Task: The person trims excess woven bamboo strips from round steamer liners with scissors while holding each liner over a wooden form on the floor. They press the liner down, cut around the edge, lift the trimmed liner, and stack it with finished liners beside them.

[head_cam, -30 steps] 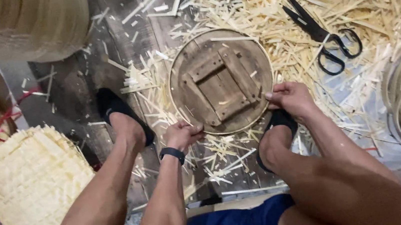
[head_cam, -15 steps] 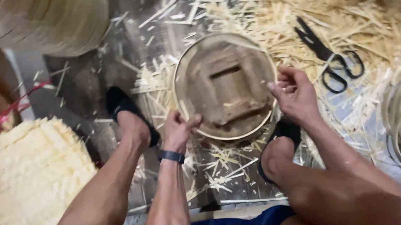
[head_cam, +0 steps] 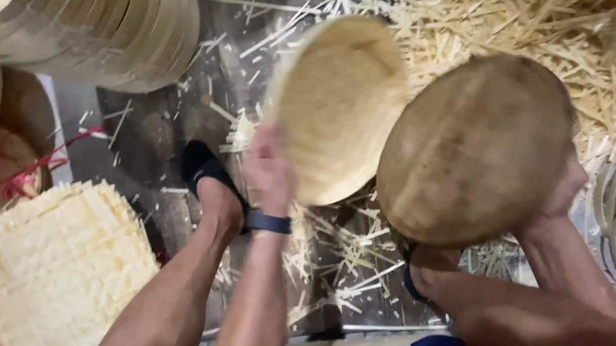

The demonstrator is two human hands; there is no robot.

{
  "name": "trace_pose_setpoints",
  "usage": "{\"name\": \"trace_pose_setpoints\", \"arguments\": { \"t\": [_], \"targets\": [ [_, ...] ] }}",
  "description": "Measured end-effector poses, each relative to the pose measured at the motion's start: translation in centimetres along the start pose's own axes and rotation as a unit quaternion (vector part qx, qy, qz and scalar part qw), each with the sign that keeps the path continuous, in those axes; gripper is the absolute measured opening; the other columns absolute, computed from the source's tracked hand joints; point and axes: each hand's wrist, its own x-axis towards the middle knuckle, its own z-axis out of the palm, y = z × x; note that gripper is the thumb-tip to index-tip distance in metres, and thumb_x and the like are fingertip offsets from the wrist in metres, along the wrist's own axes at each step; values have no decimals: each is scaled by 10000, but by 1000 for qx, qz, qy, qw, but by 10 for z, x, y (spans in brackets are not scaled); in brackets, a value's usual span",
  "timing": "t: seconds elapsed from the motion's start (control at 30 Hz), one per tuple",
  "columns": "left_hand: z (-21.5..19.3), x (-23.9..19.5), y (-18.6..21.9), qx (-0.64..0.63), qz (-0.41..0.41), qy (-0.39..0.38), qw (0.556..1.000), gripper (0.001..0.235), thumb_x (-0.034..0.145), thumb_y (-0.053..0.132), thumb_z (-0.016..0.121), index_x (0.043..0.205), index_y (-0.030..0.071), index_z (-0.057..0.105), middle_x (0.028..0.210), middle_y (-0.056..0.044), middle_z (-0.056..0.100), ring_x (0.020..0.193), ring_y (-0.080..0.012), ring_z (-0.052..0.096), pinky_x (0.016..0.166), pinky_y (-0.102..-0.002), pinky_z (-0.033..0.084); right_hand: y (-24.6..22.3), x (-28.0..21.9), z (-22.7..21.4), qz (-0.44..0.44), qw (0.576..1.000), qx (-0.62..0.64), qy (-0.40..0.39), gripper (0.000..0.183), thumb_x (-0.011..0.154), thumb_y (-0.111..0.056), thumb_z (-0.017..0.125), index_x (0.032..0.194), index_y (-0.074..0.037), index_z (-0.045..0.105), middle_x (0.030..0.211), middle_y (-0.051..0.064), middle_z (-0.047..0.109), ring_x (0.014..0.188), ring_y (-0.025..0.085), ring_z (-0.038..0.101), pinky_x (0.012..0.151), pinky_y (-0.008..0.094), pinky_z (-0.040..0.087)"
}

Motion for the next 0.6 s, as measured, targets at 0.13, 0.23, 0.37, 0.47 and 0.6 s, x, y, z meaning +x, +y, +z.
{"name": "trace_pose_setpoints", "arguments": {
  "t": [0.13, 0.23, 0.37, 0.47, 0.6],
  "targets": [
    [-67, 59, 25, 60, 198, 148, 967, 331, 1139, 277, 529, 1190, 19, 729, 1022, -88, 752, 896, -134, 673, 790, -295, 540, 62, 5, -40, 67, 998, -2, 10, 562, 1109, -493, 406, 1484, -76, 446, 1453, 134, 554, 1310, 280, 567, 1157, 478, 462],
    [-98, 94, 32, 29, 143, 103, 984, 319, 1142, 295, 555, 1100, 29, 725, 929, -23, 684, 794, -88, 543, 693, -264, 459, 107, 13, -71, 118, 993, 2, 13, 632, 1086, -526, 373, 1542, -89, 394, 1506, 115, 524, 1352, 269, 539, 1169, 471, 438],
    [-72, 125, -8, -137, 94, 21, 986, 386, 1157, 340, 638, 948, 18, 595, 851, 37, 519, 777, -74, 378, 670, -274, 335, 112, 8, -44, 153, 988, 9, 27, 705, 1063, -559, 341, 1599, -101, 342, 1560, 97, 494, 1394, 258, 511, 1181, 465, 414],
    [-36, 128, -39, -19, -39, -3, 999, 436, 1005, 436, 700, 793, 55, 685, 715, 98, 509, 673, -49, 383, 581, -257, 321, 122, 4, -41, 278, 958, 30, 57, 798, 977, -653, 282, 1544, -99, 375, 1472, 89, 588, 1335, 260, 580, 1126, 471, 440],
    [19, 123, -82, 11, -5, -86, 996, 429, 993, 428, 703, 831, 31, 713, 696, 79, 556, 669, -55, 441, 586, -277, 385, 165, -12, -136, 195, 977, -88, 1, 821, 1089, -632, 310, 1300, 129, 535, 1097, 203, 667, 943, 312, 653, 830, 491, 583]
  ]
}}
